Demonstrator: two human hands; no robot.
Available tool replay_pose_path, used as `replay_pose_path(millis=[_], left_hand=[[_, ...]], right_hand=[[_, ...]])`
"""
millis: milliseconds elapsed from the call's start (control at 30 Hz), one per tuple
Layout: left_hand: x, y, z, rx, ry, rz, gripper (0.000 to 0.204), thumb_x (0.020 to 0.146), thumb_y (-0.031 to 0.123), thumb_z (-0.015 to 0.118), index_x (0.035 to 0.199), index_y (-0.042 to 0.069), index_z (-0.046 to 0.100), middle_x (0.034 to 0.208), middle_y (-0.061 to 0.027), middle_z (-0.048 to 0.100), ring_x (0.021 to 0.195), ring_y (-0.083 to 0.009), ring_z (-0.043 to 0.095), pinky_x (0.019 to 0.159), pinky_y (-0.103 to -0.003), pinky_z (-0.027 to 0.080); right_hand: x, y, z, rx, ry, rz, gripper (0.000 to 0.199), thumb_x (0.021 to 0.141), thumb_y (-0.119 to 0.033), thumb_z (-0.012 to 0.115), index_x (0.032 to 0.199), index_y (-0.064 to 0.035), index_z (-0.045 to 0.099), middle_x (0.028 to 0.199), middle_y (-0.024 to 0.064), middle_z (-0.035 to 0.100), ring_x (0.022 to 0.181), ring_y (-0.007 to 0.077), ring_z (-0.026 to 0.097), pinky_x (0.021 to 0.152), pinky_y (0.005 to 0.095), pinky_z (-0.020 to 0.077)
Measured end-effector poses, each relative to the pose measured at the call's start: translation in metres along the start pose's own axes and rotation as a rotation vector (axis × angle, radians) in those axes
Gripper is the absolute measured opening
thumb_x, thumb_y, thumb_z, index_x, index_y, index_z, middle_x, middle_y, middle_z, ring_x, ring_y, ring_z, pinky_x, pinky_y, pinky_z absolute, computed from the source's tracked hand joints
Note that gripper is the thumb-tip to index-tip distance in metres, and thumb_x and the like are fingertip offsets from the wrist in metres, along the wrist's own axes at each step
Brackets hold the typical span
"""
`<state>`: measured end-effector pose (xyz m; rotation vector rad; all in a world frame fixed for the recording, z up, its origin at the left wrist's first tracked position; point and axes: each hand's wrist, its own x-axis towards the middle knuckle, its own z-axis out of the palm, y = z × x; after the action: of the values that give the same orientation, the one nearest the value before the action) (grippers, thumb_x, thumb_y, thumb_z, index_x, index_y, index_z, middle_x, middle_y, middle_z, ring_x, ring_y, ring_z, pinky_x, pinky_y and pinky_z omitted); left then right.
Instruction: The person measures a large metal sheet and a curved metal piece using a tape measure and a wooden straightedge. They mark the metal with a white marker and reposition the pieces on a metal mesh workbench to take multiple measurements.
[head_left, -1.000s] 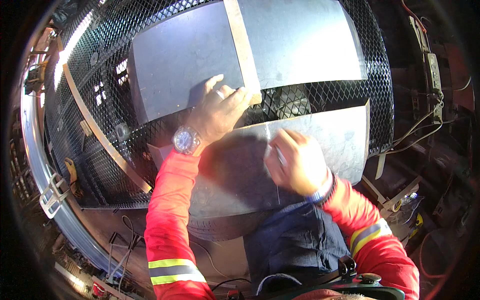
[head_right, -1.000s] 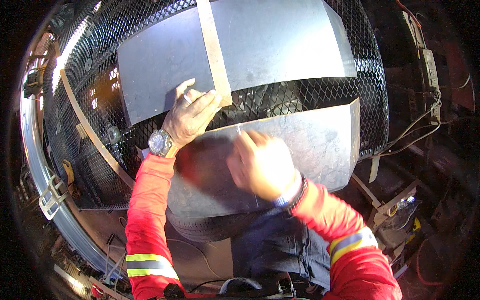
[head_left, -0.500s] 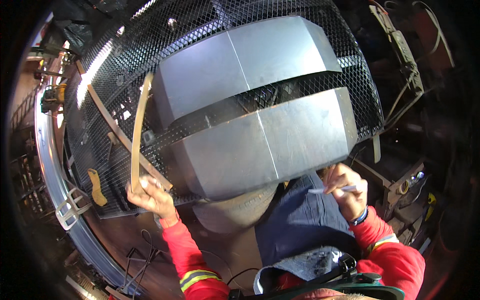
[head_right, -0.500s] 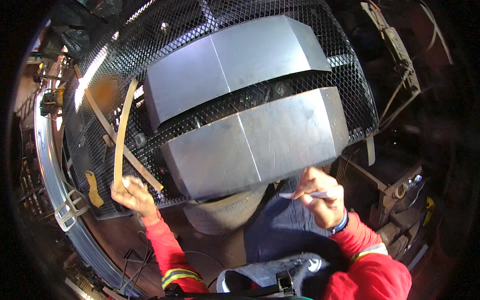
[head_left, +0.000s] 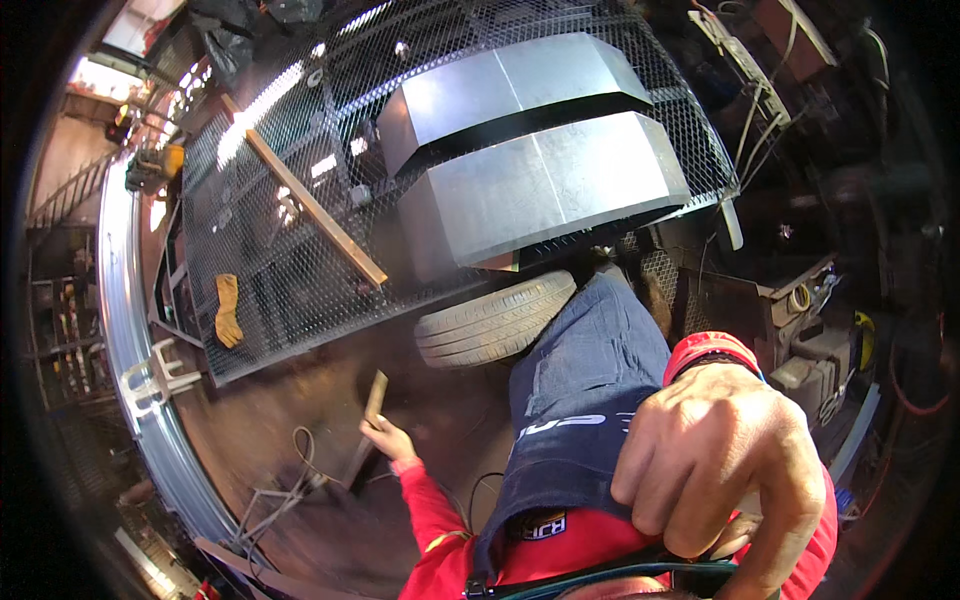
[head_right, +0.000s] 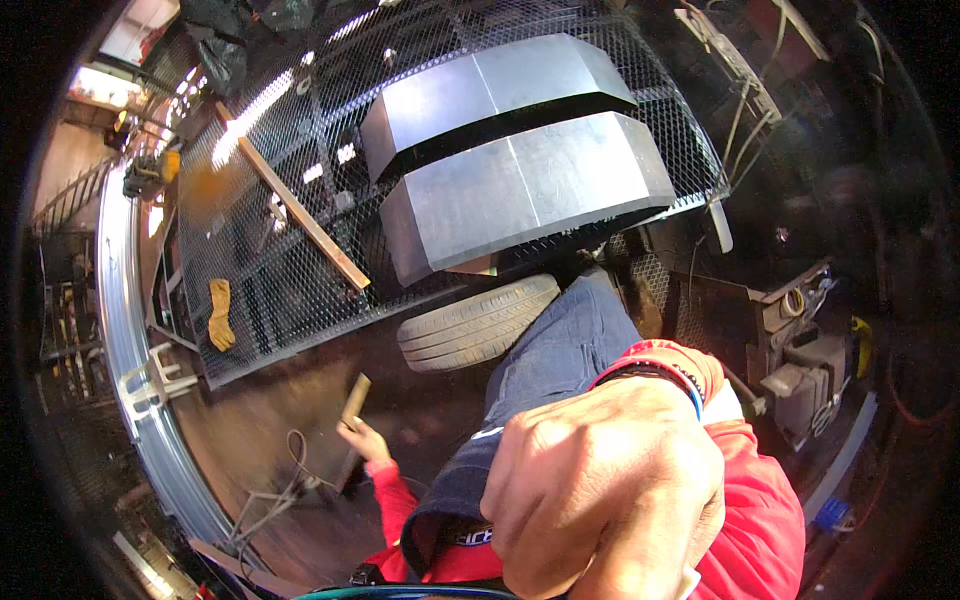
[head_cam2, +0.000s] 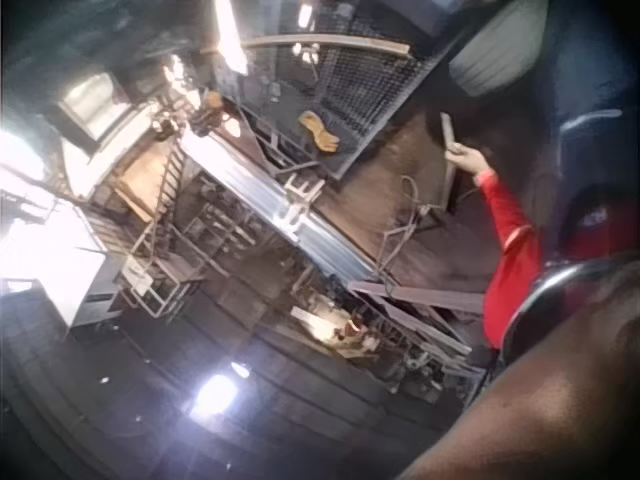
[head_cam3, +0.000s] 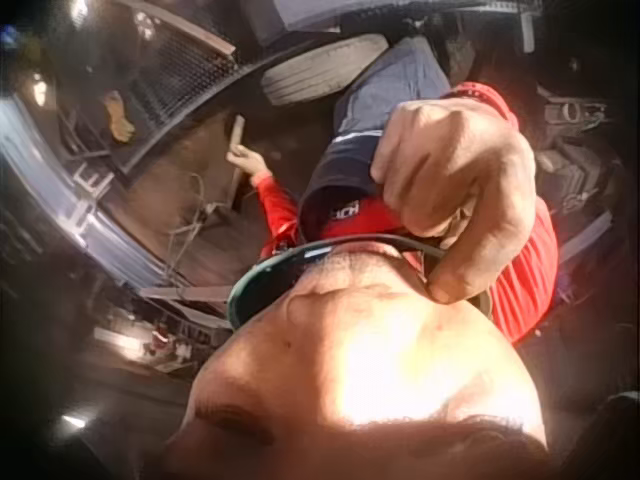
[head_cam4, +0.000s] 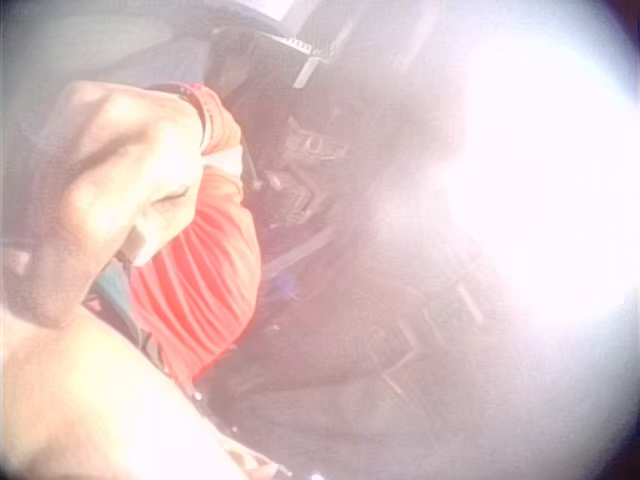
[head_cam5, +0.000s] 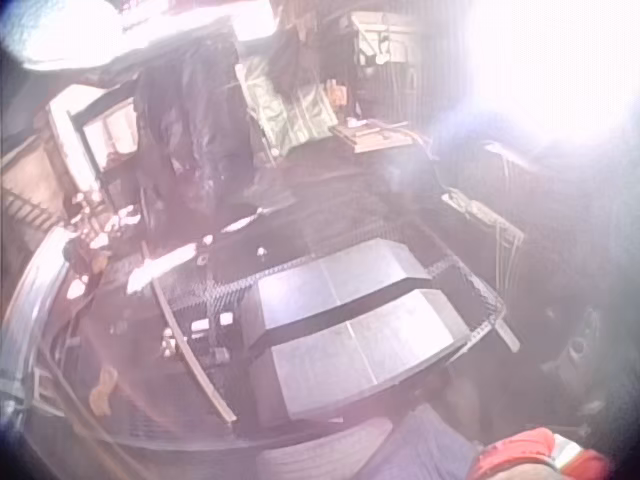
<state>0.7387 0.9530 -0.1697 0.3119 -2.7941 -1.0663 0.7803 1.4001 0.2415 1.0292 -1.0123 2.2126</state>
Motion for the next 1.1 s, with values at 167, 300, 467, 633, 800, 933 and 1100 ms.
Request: replay_pose_path(millis=[167, 300, 467, 633, 800, 933, 1100], left_hand=[[-0.082, -0.080, 0.000, -0.082, -0.027, -0.034, 0.027, 0.090, 0.010, 0.056, 0.108, -0.007, 0.045, 0.097, -0.0134, 0.051, 0.087, -0.0221, 0.049, 0.082, -0.033, 0.042], [-0.080, -0.079, 0.014, -0.265, -0.066, -0.171, 0.028, 0.090, 0.014, 0.056, 0.107, -0.007, 0.046, 0.094, -0.0125, 0.052, 0.084, -0.0216, 0.050, 0.078, -0.035, 0.043], [-0.058, 0.049, 0.027, -0.136, -0.098, -0.051, 0.030, 0.094, 0.021, 0.055, 0.104, -0.006, 0.051, 0.101, -0.0158, 0.056, 0.079, -0.0194, 0.055, 0.071, -0.033, 0.047], [0.005, 0.129, 0.014, -0.208, 0.001, 0.172, 0.033, 0.098, 0.027, 0.051, 0.103, -0.006, 0.055, 0.086, -0.0178, 0.065, 0.079, -0.0256, 0.064, 0.072, -0.036, 0.051], [0.077, 0.135, 0.079, 0.089, 0.017, 0.053, 0.048, 0.096, 0.041, 0.047, 0.106, -0.004, 0.059, 0.096, -0.0268, 0.065, 0.091, -0.0453, 0.061, 0.078, -0.050, 0.047], [0.080, 0.135, 0.118, 0.131, -0.033, 0.010, 0.058, 0.099, 0.043, 0.034, 0.119, -0.009, 0.053, 0.111, -0.0332, 0.058, 0.105, -0.0469, 0.055, 0.089, -0.050, 0.044], [0.074, 0.085, 0.136, 0.559, -0.043, 0.194, 0.051, 0.093, 0.031, 0.048, 0.128, -0.006, 0.049, 0.100, -0.0315, 0.060, 0.099, -0.0448, 0.057, 0.086, -0.050, 0.045]], right_hand=[[-0.001, -0.023, 0.044, -0.040, -0.085, -0.103, 0.014, 0.093, -0.010, 0.057, 0.105, -0.0098, 0.064, 0.049, -0.0011, 0.041, 0.036, 0.0080, 0.036, 0.036, 0.0244, 0.0229], [-0.019, -0.049, 0.068, -0.087, -0.115, -0.240, 0.020, 0.092, -0.013, 0.059, 0.112, -0.0107, 0.063, 0.049, -0.0009, 0.039, 0.036, 0.0085, 0.033, 0.036, 0.0251, 0.0234], [-0.042, -0.095, 0.061, -0.278, -0.257, -0.047, 0.028, 0.092, -0.031, 0.061, 0.111, -0.0117, 0.066, 0.052, 0.0003, 0.044, 0.037, 0.0104, 0.035, 0.036, 0.0261, 0.0246], [-0.122, -0.103, 0.025, -0.839, 0.272, 0.108, 0.010, 0.083, -0.008, 0.062, 0.081, 0.0019, 0.063, 0.065, 0.0074, 0.055, 0.049, 0.0176, 0.049, 0.046, 0.0310, 0.0375], [-0.273, -0.100, -0.075, -1.279, 0.862, 0.814, 0.025, 0.089, -0.024, 0.063, 0.083, -0.0004, 0.059, 0.066, 0.0012, 0.052, 0.058, 0.0099, 0.041, 0.056, 0.0242, 0.0359], [-0.474, -0.129, -0.138, -1.427, 1.058, 1.317, 0.043, 0.095, -0.035, 0.056, 0.072, 0.0006, 0.049, 0.060, 0.0020, 0.047, 0.054, 0.0115, 0.040, 0.051, 0.0295, 0.0352], [-0.484, -0.123, -0.145, -1.292, 1.196, 1.553, 0.053, 0.086, -0.045, 0.067, 0.053, -0.0083, 0.046, 0.049, -0.0025, 0.040, 0.047, 0.0098, 0.038, 0.044, 0.0308, 0.0317]])
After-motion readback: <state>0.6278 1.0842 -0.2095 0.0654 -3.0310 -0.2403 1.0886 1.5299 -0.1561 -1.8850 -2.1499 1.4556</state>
